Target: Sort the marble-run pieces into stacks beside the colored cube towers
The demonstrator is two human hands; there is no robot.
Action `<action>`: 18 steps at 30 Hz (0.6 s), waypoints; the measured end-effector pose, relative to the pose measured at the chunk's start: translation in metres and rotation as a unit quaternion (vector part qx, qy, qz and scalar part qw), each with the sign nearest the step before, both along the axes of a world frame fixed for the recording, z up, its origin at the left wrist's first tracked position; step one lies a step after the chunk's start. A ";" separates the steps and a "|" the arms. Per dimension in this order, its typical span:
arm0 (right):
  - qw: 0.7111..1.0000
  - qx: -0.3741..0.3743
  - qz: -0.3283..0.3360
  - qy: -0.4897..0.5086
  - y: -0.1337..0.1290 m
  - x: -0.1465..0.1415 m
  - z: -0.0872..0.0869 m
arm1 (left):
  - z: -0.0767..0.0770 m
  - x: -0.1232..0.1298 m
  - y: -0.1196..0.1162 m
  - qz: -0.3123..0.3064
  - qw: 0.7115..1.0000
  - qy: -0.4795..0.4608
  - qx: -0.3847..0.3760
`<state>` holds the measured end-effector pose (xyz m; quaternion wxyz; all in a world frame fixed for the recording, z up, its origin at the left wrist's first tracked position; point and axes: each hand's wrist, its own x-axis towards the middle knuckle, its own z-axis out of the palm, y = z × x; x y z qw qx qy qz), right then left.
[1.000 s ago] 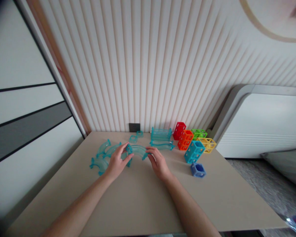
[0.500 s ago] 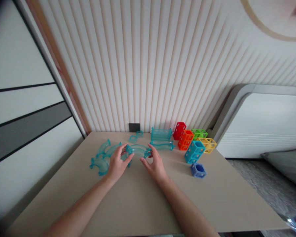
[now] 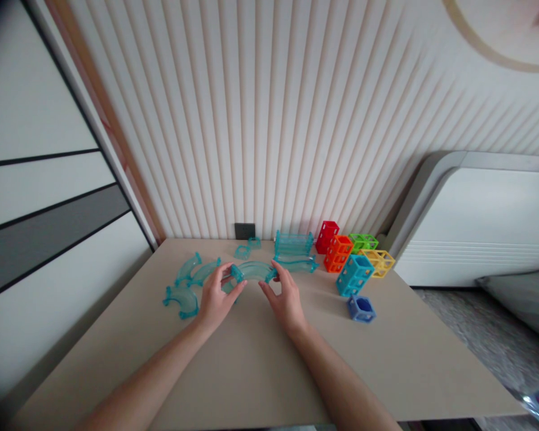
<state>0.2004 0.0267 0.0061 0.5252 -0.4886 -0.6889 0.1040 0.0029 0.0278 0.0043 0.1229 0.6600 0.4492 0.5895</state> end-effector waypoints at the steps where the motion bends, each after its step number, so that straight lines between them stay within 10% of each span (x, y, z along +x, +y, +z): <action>1: 1.000 0.001 0.000 -0.001 0.000 0.000 0.000 | 0.000 0.000 0.000 -0.002 1.000 -0.004 -0.001; 18: 1.000 -0.012 -0.013 -0.011 0.000 0.000 0.000 | 0.001 0.001 -0.002 -0.033 0.999 -0.034 -0.023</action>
